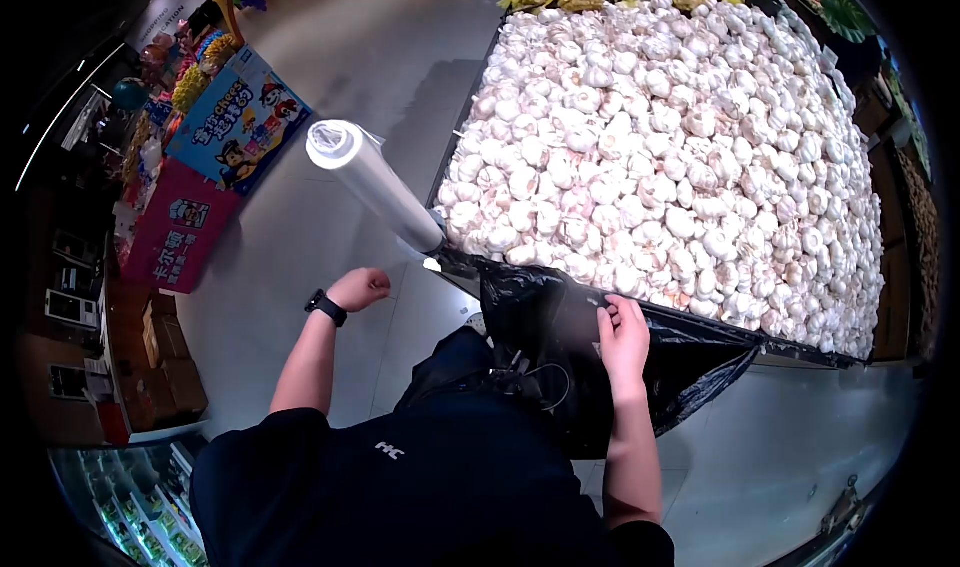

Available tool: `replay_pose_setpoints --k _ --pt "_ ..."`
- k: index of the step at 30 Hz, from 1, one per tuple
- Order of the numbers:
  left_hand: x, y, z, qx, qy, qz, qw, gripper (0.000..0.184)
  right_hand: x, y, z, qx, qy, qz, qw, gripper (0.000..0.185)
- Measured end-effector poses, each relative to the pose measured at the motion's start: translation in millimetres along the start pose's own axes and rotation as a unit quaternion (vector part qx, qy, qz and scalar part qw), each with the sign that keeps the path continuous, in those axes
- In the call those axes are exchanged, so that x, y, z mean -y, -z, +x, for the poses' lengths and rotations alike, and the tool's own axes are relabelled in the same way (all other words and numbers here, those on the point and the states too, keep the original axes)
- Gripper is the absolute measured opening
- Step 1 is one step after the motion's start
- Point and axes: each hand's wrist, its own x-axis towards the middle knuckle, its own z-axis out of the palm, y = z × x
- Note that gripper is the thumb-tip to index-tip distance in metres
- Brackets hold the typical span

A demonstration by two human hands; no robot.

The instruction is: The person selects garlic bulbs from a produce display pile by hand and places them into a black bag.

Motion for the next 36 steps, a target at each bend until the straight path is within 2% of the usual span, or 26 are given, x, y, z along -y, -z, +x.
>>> replay_pose_setpoints --k 2,4,6,7,8,9,10,12,14,16,17,18,21,24,26,27,28,29,30,31,32,34,35,36 --pt "13.7 35.6 34.0 -0.126 -0.002 -0.047 0.991 0.020 28.5 -22.0 25.4 0.001 0.024 -0.012 1.000 0.023" --pt "30.7 64.4 106.2 -0.182 -0.117 -0.089 0.972 0.022 59.9 -48.0 47.2 0.021 0.041 0.004 0.999 0.026" --pt "28.0 79.3 190.5 -0.301 -0.339 -0.195 0.870 0.025 92.2 -75.2 62.6 0.039 0.027 -0.019 0.999 0.027" --pt "-18.4 121.1 184.9 -0.199 -0.290 -0.203 0.914 0.025 98.9 -90.7 69.2 0.038 0.039 -0.034 0.998 0.027" --pt "-41.3 133.9 218.0 -0.216 -0.267 -0.163 0.925 0.022 105.2 -104.4 73.5 0.038 0.051 -0.050 0.997 0.027" --pt "-63.2 148.7 235.5 -0.219 -0.297 -0.129 0.920 0.021 116.9 -114.9 78.0 0.035 0.080 -0.086 0.992 0.027" --pt "-78.3 152.6 267.6 -0.211 -0.319 -0.135 0.914 0.022 132.5 -120.8 81.9 0.074 0.041 -0.080 0.993 0.028" --pt "-116.5 162.1 304.8 -0.200 -0.368 -0.096 0.903 0.023 147.2 -132.5 85.7 0.084 0.076 -0.137 0.984 0.028" --pt "-149.5 156.5 333.0 -0.184 -0.414 -0.087 0.887 0.032 158.2 -136.2 83.5 0.083 0.039 -0.162 0.982 0.029" --pt "-169.4 138.4 353.3 -0.157 -0.452 -0.019 0.878 0.048 159.1 -138.1 79.3 0.084 0.065 -0.130 0.986 0.029" --pt "-182.3 138.5 343.7 -0.053 -0.365 -0.005 0.930 0.057 160.0 -136.9 79.1 0.106 0.019 -0.129 0.986 0.028" --pt "-184.7 131.3 342.9 -0.059 -0.352 -0.037 0.933 0.057 160.6 -134.9 76.8 0.102 0.014 -0.135 0.986 0.028" --pt "-171.7 117.7 332.4 -0.157 -0.387 -0.060 0.906 0.051 157.7 -132.5 80.2 0.084 -0.034 -0.160 0.983 0.028" --pt "-162.4 111.1 310.5 -0.185 -0.427 -0.126 0.876 0.044 153.4 -141.2 97.0 -0.018 0.019 -0.221 0.975 0.043" --pt "-161.8 102.7 308.7 -0.164 -0.486 -0.162 0.843 0.039 157.7 -150.5 120.0 -0.025 0.017 -0.219 0.975 0.045" --pt "-162.4 99.2 306.1 -0.158 -0.491 -0.166 0.841 0.038 158.9 -157.5 133.7 -0.045 0.058 -0.243 0.967 0.050" --pt "-162.7 98.3 307.2 -0.158 -0.490 -0.163 0.842 0.038 158.6 -162.8 145.3 -0.067 0.100 -0.265 0.957 0.055" --pt "-161.3 95.8 309.4 -0.161 -0.471 -0.191 0.846 0.038 155.1 -166.1 154.1 -0.068 0.099 -0.261 0.958 0.055" --pt "-160.3 97.6 307.7 -0.163 -0.451 -0.220 0.849 0.038 148.5 -169.2 161.4 -0.015 0.083 -0.280 0.956 0.060" --pt "-158.0 103.7 310.0 -0.200 -0.452 -0.185 0.849 0.039 141.4 -172.4 164.2 0.038 0.067 -0.299 0.951 0.064" --pt "-155.5 111.9 313.3 -0.199 -0.452 -0.183 0.850 0.039 133.5 -176.5 163.8 0.038 0.066 -0.296 0.952 0.064" --pt "-147.4 129.0 324.8 -0.255 -0.424 -0.154 0.855 0.040 121.8 -183.9 162.3 0.001 0.098 -0.283 0.954 0.068" --pt "-139.1 131.8 339.1 -0.264 -0.443 -0.110 0.850 0.040 121.9 -185.0 163.4 0.001 0.099 -0.280 0.955 0.068" --pt "-131.5 135.3 350.5 -0.264 -0.442 -0.107 0.851 0.040 122.5 -186.2 164.6 -0.009 0.098 -0.266 0.959 0.063"
